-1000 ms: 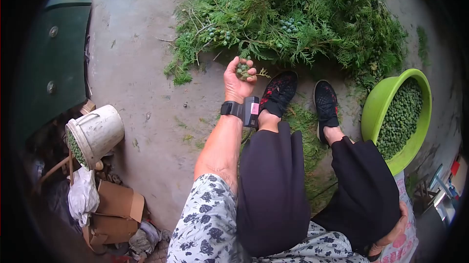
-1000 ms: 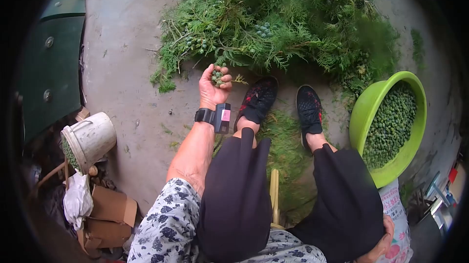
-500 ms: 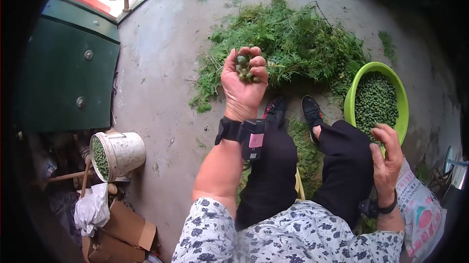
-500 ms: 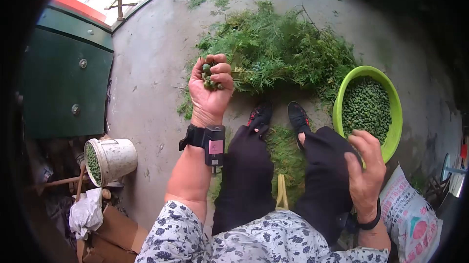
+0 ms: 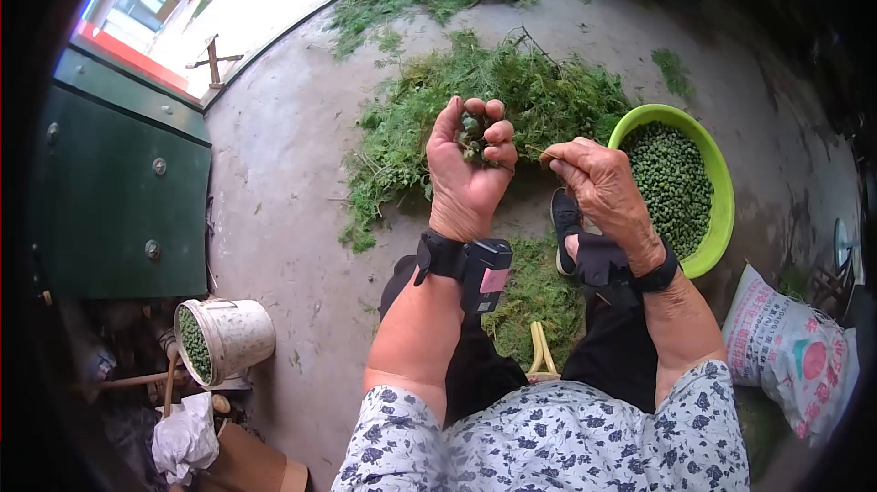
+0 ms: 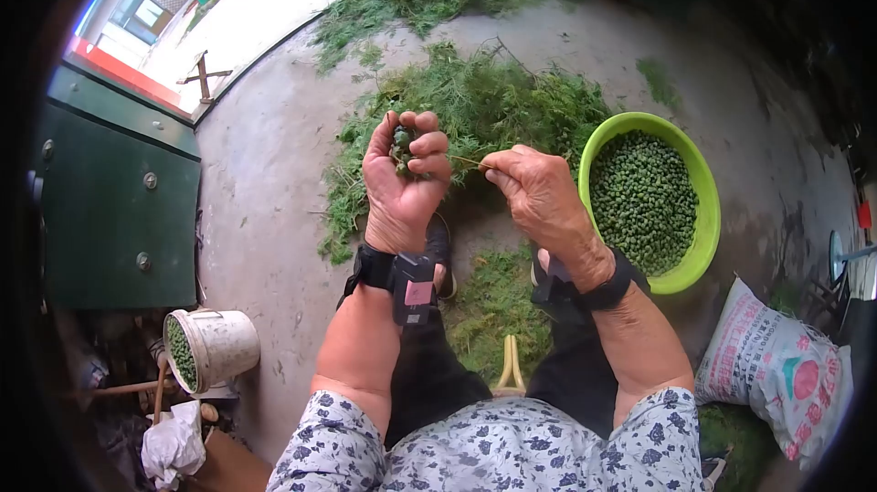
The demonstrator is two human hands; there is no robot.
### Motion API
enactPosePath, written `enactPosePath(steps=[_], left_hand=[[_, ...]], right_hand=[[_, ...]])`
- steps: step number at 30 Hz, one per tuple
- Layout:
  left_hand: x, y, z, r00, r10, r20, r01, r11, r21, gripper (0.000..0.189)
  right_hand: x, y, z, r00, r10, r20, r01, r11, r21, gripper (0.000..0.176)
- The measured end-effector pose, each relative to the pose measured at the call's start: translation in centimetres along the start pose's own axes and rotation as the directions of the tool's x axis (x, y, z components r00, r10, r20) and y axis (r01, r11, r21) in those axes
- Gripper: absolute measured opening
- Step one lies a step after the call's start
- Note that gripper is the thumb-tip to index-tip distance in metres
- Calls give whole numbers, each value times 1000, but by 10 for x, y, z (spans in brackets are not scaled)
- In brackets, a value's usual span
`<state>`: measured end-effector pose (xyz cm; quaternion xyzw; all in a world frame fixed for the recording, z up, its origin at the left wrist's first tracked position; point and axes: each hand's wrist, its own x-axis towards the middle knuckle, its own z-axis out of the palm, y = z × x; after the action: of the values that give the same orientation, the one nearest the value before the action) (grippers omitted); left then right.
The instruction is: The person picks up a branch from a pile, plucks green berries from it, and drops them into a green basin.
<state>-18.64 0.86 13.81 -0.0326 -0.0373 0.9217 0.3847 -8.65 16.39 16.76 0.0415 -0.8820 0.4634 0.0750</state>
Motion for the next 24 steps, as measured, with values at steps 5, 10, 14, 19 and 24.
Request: enactPosePath(steps=[5,10,14,19,24], left_hand=[[13,1,-9,991,-92,92,82,991,107,26],[19,-23,-21,988,-143,52,136,984,116,32],[26,-28,-29,983,-173,-69,182,966,181,32],[27,-24,-37,966,-165,-201,218,936,278,32],[27,-22,-33,949,-118,-292,210,927,311,32]], right_hand=[[-25,23,-7,913,-106,395,202,957,-209,29],[23,23,-14,938,341,-66,-255,805,535,20],[40,45,-8,910,397,117,-328,518,790,23],[42,56,-4,931,343,128,-313,566,762,20],[46,53,-5,928,368,50,-295,649,701,17]])
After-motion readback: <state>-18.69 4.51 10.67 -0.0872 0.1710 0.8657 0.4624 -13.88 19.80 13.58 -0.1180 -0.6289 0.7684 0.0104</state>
